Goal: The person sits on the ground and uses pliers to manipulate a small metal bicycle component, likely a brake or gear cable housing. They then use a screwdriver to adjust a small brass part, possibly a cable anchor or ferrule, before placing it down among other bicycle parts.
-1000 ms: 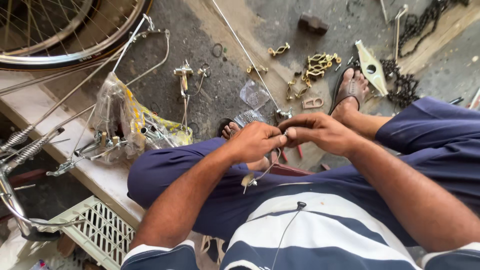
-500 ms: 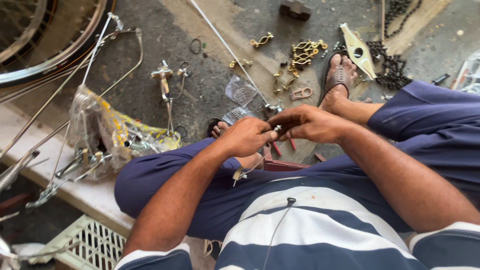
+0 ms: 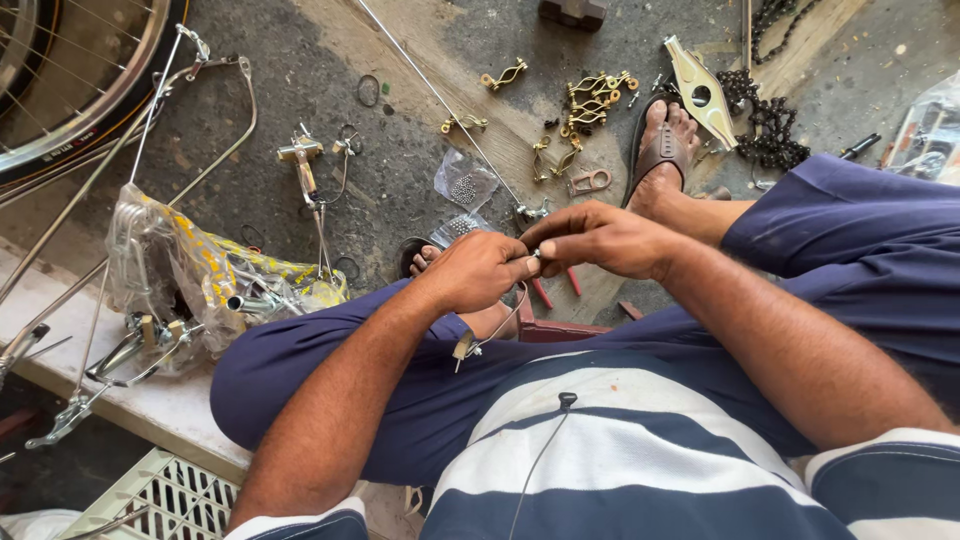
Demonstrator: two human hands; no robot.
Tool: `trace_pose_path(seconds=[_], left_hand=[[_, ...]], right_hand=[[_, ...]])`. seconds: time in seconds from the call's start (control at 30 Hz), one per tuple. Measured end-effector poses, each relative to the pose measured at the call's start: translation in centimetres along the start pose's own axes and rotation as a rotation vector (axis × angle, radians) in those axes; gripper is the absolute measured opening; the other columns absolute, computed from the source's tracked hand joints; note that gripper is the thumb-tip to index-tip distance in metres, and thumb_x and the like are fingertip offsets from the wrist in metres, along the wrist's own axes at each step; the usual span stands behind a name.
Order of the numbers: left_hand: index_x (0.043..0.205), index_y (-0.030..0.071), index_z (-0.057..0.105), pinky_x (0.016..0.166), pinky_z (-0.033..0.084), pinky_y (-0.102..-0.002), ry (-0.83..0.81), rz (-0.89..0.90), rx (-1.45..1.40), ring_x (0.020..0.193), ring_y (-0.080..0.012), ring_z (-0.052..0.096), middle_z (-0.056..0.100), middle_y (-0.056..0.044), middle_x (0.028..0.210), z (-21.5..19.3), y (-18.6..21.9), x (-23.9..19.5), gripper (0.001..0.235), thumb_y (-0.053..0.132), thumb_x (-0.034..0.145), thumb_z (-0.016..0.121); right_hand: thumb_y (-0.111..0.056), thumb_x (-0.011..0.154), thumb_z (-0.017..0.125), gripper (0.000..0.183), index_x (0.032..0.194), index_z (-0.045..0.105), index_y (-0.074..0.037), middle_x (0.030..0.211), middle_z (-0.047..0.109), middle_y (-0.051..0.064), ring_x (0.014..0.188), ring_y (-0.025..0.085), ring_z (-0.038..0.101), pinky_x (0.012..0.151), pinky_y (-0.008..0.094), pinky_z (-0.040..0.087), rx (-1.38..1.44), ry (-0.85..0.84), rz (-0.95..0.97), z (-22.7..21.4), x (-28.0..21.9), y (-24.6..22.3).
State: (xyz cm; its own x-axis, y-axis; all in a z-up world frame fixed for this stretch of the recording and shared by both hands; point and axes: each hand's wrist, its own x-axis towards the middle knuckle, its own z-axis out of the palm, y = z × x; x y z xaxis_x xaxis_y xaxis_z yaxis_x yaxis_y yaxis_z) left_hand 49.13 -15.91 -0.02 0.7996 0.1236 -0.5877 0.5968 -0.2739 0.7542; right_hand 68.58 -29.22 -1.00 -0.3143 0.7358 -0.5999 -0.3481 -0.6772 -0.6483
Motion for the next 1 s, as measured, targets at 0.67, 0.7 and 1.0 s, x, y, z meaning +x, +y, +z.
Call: trace_pose_path(seconds=[0.67,0.7,1.0], left_hand=[[0.094,0.007,0.073,0.072,0.051,-0.05,0.187,0.049,0.068,0.081,-0.0385,0.068,0.07,-0.02,0.083,-0.2,-0.2,0.5,0.033,0.037,0.096,0.061],[0.095,0.006,0.073,0.072,0.05,-0.051,0.302,0.137,0.075,0.083,-0.0403,0.067,0.07,-0.02,0.086,-0.5,-0.2,1.0,0.032,0.036,0.097,0.061],[0.111,0.007,0.069,0.075,0.053,-0.046,0.637,0.154,-0.109,0.091,-0.0394,0.069,0.071,-0.017,0.098,-2.7,0.1,0.3,0.023,0.026,0.098,0.069]], right_hand=[[-0.029,0.093,0.075,0.044,0.125,0.07,0.001,0.11,0.075,0.009,0.094,0.016,0.067,0.081,0.032,0.055,-0.176,0.435,-0.076,-3.3,3.4,3.3],[-0.03,0.089,0.08,0.045,0.122,0.071,-0.001,0.106,0.075,0.008,0.09,0.015,0.067,0.077,0.033,0.056,-0.274,0.591,-0.074,-4.5,4.7,3.6],[-0.039,0.078,0.077,0.041,0.111,0.074,-0.013,0.108,0.073,0.02,0.092,0.038,0.072,0.072,0.047,0.057,-1.336,0.607,-0.015,-9.4,11.6,11.8]])
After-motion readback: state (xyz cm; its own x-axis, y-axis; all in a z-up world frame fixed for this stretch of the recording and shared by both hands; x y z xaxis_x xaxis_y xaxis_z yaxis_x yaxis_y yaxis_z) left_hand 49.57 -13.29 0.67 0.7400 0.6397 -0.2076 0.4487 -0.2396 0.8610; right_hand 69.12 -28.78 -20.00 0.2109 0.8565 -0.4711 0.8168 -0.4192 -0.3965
